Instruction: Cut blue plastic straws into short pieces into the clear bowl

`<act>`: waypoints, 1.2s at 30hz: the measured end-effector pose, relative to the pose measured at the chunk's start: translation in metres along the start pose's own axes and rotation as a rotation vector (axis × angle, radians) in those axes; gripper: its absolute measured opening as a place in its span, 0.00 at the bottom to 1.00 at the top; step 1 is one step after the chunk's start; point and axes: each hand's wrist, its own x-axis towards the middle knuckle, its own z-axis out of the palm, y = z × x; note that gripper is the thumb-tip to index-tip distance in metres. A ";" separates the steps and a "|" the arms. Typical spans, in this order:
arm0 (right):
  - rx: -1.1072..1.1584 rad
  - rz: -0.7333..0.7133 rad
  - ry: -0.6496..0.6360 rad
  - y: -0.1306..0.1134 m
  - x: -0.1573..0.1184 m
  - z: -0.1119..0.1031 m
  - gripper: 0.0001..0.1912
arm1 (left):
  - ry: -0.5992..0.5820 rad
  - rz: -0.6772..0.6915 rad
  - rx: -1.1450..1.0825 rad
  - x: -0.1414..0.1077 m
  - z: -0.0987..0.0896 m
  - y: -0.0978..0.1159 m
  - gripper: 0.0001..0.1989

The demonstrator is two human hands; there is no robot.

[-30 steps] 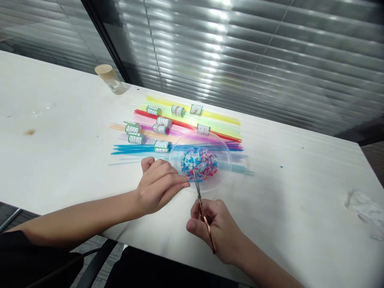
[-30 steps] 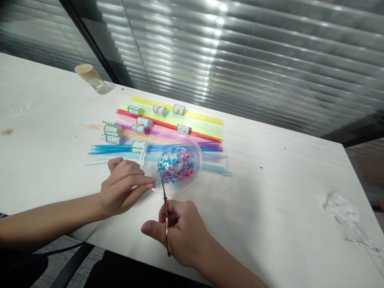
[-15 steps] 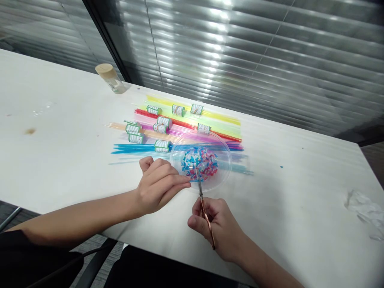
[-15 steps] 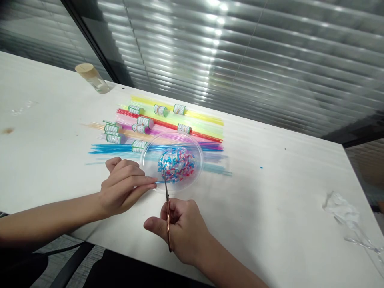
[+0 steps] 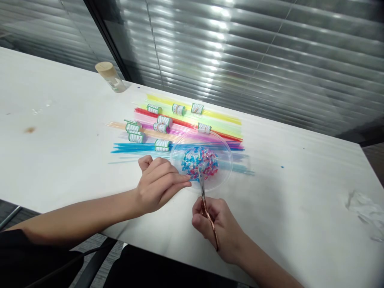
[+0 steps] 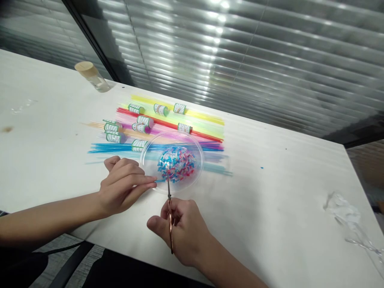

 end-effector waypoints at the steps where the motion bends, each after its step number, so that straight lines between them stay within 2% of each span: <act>1: -0.004 -0.001 -0.018 -0.001 -0.001 0.000 0.25 | -0.001 -0.001 0.001 0.000 0.000 0.000 0.01; 5: 0.004 0.042 -0.053 -0.004 -0.003 0.000 0.25 | -0.023 0.022 -0.016 -0.001 0.000 0.000 0.01; 15: -0.025 0.021 0.015 0.004 0.003 0.001 0.25 | -0.036 0.007 -0.012 -0.001 0.000 0.002 0.01; 21: 0.007 -0.098 -0.022 -0.002 -0.004 -0.009 0.30 | -0.035 -0.054 0.022 0.004 -0.006 -0.001 0.03; 24: 0.040 -0.227 -0.014 -0.001 -0.005 -0.017 0.29 | 0.001 -0.038 0.047 0.010 -0.008 -0.006 0.05; 26: 0.056 -0.345 0.036 0.003 -0.004 -0.023 0.28 | -0.020 -0.021 0.076 0.016 -0.010 -0.009 0.07; 30: 0.093 -0.510 0.195 0.009 0.002 -0.039 0.25 | -0.137 0.038 0.142 0.029 -0.013 -0.015 0.09; 36: 0.187 -0.528 0.485 0.004 0.008 -0.068 0.26 | -0.155 0.144 0.176 0.050 -0.017 -0.015 0.15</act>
